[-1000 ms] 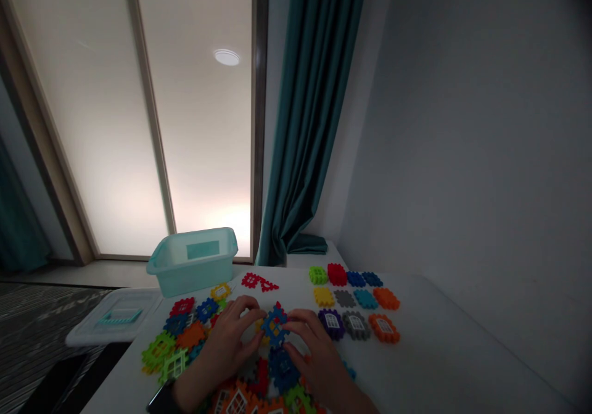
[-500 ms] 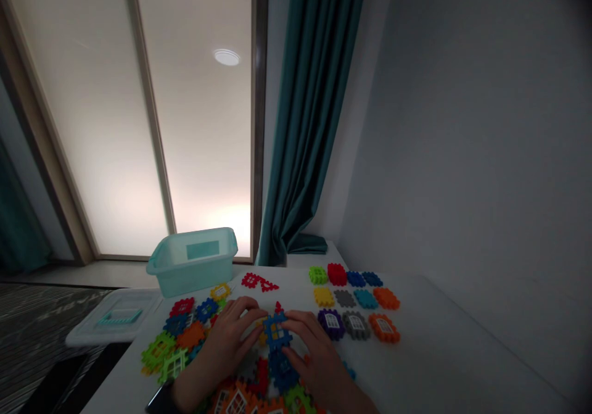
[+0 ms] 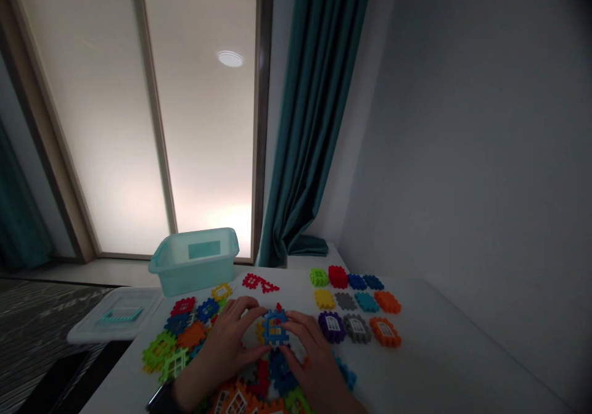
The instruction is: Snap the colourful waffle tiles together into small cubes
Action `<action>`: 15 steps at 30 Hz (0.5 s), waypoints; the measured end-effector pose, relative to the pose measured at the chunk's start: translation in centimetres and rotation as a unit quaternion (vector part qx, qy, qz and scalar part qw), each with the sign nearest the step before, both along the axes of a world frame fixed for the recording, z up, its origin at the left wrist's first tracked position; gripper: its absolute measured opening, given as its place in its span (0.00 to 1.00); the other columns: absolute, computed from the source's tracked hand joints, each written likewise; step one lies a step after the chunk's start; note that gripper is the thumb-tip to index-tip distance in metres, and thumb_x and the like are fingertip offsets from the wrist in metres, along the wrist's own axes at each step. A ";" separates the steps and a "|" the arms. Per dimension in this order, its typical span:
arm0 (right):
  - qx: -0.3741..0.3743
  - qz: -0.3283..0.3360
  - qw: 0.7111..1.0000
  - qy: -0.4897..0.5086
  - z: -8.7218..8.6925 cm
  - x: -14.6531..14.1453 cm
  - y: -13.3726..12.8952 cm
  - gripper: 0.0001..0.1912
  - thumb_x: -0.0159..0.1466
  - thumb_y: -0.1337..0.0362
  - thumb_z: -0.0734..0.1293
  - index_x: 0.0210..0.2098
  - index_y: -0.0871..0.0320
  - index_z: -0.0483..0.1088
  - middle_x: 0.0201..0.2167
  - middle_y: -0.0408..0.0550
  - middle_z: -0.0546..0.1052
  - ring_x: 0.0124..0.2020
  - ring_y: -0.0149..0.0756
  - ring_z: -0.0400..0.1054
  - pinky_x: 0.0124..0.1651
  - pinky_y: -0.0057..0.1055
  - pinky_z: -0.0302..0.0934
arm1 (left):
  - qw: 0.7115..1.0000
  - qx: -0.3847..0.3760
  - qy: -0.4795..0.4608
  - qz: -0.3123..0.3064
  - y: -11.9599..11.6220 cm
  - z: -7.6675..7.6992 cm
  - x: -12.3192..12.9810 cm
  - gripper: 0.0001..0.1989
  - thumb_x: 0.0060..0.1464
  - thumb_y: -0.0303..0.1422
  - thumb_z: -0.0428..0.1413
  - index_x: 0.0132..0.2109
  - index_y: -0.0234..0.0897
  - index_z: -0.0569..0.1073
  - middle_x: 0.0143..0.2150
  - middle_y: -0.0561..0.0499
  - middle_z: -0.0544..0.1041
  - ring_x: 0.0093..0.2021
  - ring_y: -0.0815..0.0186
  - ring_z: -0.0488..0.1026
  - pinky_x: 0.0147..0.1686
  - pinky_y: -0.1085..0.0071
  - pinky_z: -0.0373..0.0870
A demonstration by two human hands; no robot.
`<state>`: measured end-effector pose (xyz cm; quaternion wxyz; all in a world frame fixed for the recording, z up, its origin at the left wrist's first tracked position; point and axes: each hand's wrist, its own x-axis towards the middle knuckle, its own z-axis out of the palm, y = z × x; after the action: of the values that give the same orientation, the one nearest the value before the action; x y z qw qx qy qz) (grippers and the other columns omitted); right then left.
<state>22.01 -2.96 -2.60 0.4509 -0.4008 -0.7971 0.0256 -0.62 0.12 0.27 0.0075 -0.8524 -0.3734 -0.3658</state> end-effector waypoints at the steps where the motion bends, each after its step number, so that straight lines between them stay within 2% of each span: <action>1: -0.001 0.004 1.000 -0.002 0.1 0.1 0.0 0.18 0.66 0.71 0.63 0.53 0.50 0.68 0.54 0.49 0.74 0.56 0.40 0.69 0.59 0.38 0.68 | 1.000 0.000 0.002 0.001 0.0 0.0 0.0 0.24 0.49 0.37 0.67 0.53 0.41 0.75 0.48 0.43 0.75 0.45 0.53 0.75 0.45 0.59 0.75; 7: 0.005 0.010 1.000 -0.005 0.6 0.3 -0.2 0.17 0.65 0.73 0.60 0.51 0.51 0.68 0.54 0.50 0.73 0.56 0.40 0.69 0.58 0.38 0.68 | 1.000 0.001 -0.001 -0.004 0.2 -0.3 -0.1 0.25 0.49 0.36 0.68 0.54 0.41 0.74 0.48 0.43 0.75 0.46 0.53 0.75 0.45 0.58 0.75; 15: 0.023 -0.016 1.000 -0.012 0.6 0.2 -0.2 0.19 0.63 0.73 0.64 0.51 0.51 0.68 0.53 0.51 0.73 0.55 0.42 0.69 0.57 0.40 0.69 | 1.000 -0.011 -0.011 -0.001 0.1 -0.2 0.5 0.22 0.51 0.41 0.67 0.51 0.42 0.75 0.48 0.44 0.76 0.46 0.52 0.75 0.45 0.58 0.75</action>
<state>22.18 -3.18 -1.97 0.4506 -0.4034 -0.7964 -0.0044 -0.15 0.25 0.09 -0.0065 -0.8488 -0.3765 -0.3711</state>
